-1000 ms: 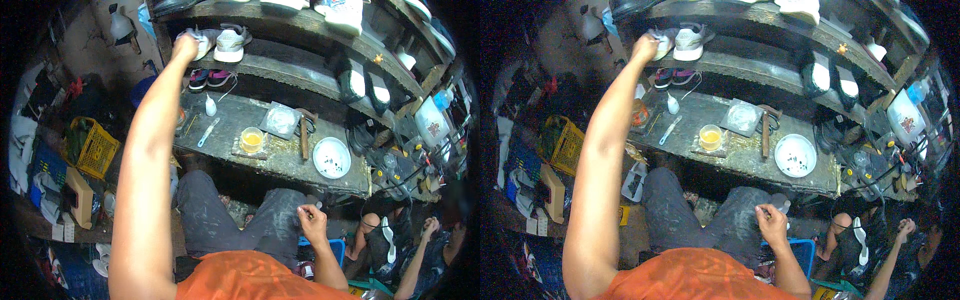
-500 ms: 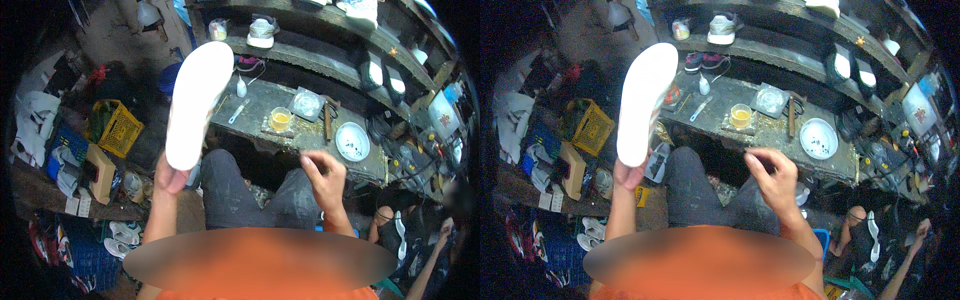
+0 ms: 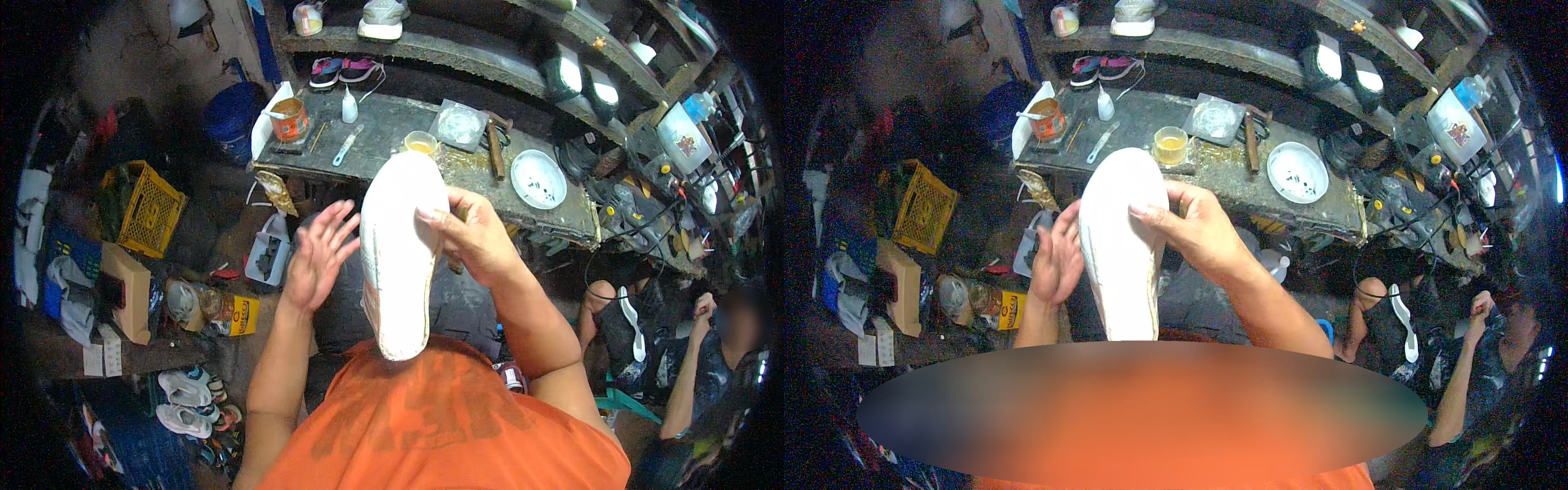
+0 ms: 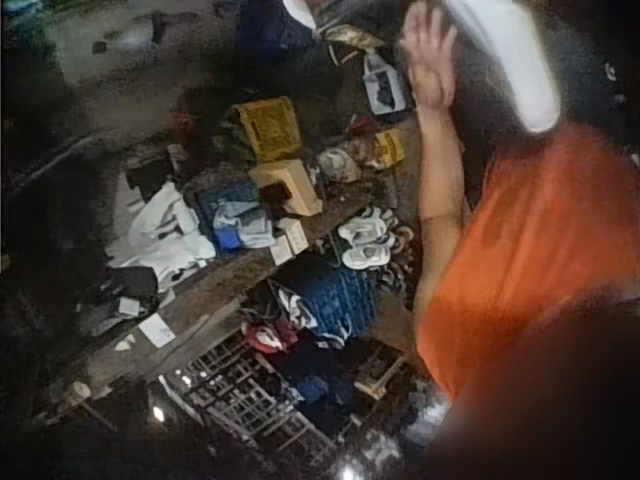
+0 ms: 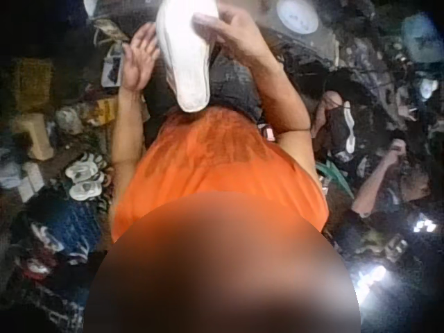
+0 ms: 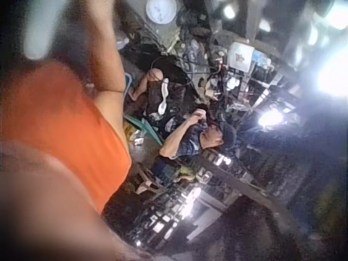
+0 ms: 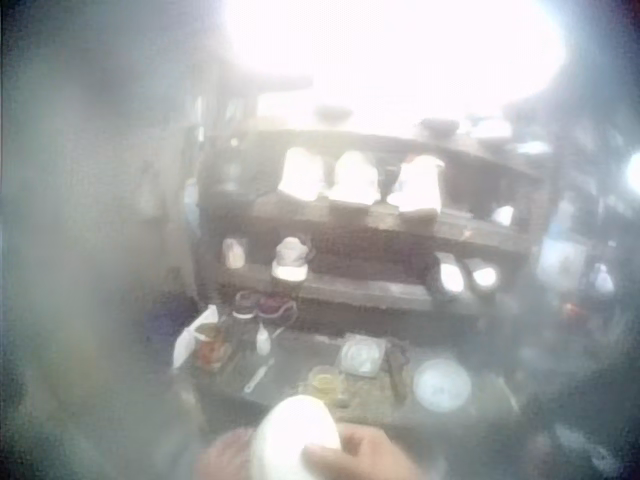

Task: The person applies glue to the sole and upper of a dark green shoe, then repeats the process on a white shoe. They use a small brush to spread the adhesive along the edges and surfaces of each shoe.

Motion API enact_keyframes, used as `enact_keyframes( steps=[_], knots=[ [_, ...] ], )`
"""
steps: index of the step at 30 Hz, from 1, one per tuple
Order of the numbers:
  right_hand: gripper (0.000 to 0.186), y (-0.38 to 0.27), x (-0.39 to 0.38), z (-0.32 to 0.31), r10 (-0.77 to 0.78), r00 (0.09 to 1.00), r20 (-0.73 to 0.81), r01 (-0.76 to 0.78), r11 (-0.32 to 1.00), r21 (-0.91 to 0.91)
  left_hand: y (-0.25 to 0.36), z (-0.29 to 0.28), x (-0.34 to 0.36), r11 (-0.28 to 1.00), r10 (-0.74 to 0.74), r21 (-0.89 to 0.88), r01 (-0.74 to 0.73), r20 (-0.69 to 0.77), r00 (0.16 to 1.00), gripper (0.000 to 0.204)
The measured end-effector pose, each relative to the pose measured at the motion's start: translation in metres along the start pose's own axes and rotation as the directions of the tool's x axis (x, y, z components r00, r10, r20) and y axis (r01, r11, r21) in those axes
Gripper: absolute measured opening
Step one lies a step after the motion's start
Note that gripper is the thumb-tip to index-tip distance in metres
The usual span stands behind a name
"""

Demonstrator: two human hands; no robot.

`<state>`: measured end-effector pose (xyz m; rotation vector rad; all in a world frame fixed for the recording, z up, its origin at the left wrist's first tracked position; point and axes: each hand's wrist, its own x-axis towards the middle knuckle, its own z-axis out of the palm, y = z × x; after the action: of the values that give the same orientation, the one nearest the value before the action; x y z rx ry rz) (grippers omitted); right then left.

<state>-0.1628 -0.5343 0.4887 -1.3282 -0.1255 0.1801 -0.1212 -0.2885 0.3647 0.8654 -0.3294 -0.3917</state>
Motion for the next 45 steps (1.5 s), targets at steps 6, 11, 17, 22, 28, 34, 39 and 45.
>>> enact_keyframes(
  steps=[6, 11, 17, 22, 28, 34, 39, 45],
  knots=[
    [0.041, 0.010, -0.007, -0.010, 0.056, 0.997, -0.043, -0.067, 0.943, -0.326, -0.028, 0.033, 0.005, 0.946, -0.238, -0.126, 0.299, 0.359, 0.903, 0.103],
    [0.042, -0.002, -0.039, -0.082, -0.189, 0.892, -0.410, 0.228, 0.973, 0.047, -0.031, 0.035, -0.015, 0.912, -0.290, -0.231, 0.340, 0.225, 0.930, 0.100],
    [0.062, 0.084, -0.034, -0.111, 0.084, 0.686, -0.723, -0.272, 0.951, -0.147, -0.038, 0.025, -0.012, 0.910, -0.263, -0.287, 0.300, 0.161, 0.951, 0.103],
    [0.058, 0.082, -0.042, -0.115, 0.056, 0.820, -0.569, 0.084, 0.973, 0.217, -0.045, 0.026, -0.009, 0.874, -0.262, -0.391, 0.288, 0.122, 0.957, 0.106],
    [0.023, 0.091, -0.060, -0.105, -0.079, 0.801, -0.593, 0.216, 0.963, 0.162, -0.052, 0.017, 0.006, 0.963, -0.252, -0.134, 0.233, -0.150, 0.956, 0.086],
    [0.028, 0.080, -0.080, -0.100, -0.314, 0.668, -0.675, 0.340, 0.935, -0.099, -0.045, 0.033, 0.027, 0.963, -0.254, -0.151, 0.221, -0.254, 0.933, 0.074],
    [0.032, 0.043, -0.100, -0.084, -0.222, 0.944, -0.243, 0.086, 0.879, -0.468, -0.039, 0.051, 0.048, 0.962, -0.272, -0.070, 0.264, -0.158, 0.949, 0.074],
    [0.077, 0.033, -0.096, -0.050, -0.092, 0.971, 0.219, 0.237, 0.412, -0.880, -0.043, 0.067, 0.068, 0.955, -0.295, -0.040, 0.292, -0.178, 0.939, 0.075]
  ],
)
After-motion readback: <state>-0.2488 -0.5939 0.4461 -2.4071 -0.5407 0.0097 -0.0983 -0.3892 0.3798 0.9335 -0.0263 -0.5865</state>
